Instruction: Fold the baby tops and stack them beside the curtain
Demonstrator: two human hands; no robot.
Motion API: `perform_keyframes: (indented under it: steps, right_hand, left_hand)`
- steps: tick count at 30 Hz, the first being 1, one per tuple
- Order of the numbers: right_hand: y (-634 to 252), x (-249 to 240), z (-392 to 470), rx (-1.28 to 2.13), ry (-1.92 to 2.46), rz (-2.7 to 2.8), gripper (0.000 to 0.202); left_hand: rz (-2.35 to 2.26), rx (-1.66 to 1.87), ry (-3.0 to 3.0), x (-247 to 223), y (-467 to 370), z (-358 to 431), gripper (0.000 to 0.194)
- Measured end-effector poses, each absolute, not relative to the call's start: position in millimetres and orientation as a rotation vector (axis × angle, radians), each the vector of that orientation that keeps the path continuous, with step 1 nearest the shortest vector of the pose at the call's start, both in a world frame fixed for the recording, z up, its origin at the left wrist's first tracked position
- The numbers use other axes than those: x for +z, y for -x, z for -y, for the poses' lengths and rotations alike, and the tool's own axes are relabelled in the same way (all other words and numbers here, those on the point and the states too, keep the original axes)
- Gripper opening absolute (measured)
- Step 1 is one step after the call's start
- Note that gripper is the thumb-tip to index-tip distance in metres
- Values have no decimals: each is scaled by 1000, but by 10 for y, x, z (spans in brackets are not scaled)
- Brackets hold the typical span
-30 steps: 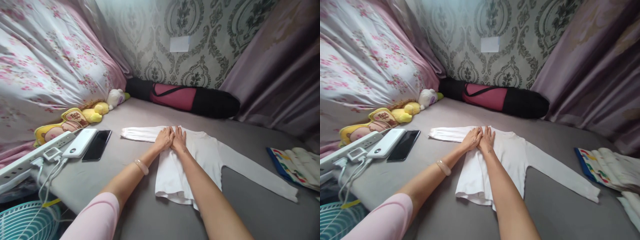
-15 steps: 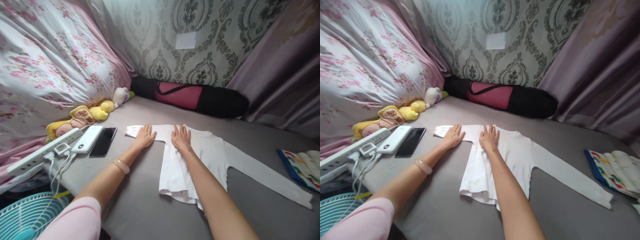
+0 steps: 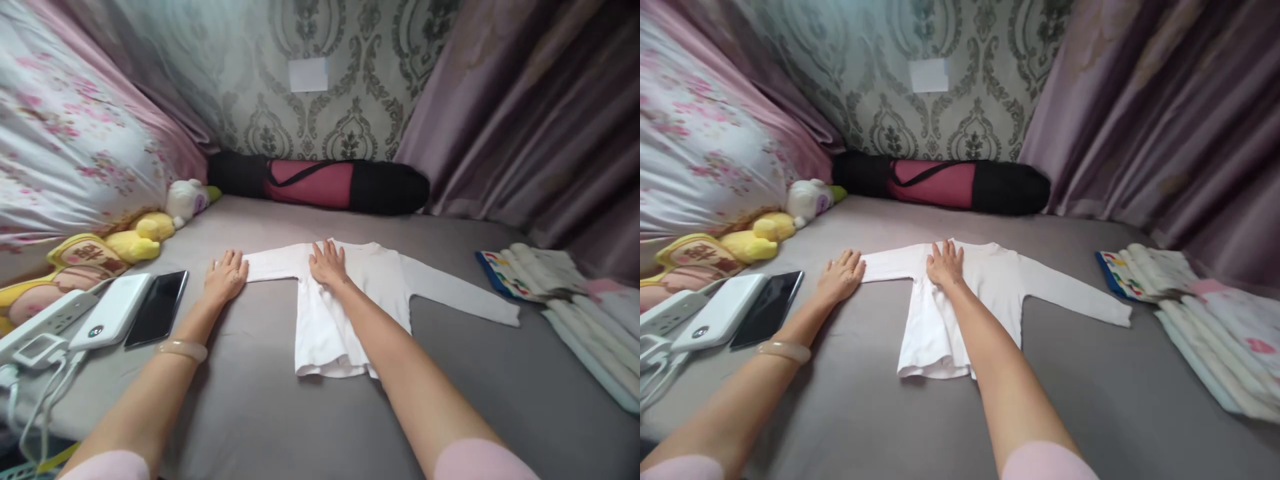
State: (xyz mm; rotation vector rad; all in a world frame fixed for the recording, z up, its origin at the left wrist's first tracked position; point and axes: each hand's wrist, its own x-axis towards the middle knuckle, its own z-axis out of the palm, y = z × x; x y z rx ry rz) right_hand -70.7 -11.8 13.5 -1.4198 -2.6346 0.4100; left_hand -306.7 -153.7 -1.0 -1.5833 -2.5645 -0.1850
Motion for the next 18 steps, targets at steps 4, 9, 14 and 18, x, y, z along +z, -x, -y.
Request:
perform_keyframes:
  steps: [4,9,14,18]
  right_hand:
    - [537,293,-2,784,1306,2589,60]
    - [-215,510,85,861,1107,2254,45]
    - [-1287,625,574,1006,1148,2165,20]
    - [-1854,667,1086,1016,1212,2260,19]
  left_hand:
    - [2338,-406,1560,7,2979,1586,53]
    - [2315,-505,1601,177,2736,1772,46]
    - [2407,-710,2284,450,2314,2176,36]
    - [2339,-802,2619,568,1908,2543,35]
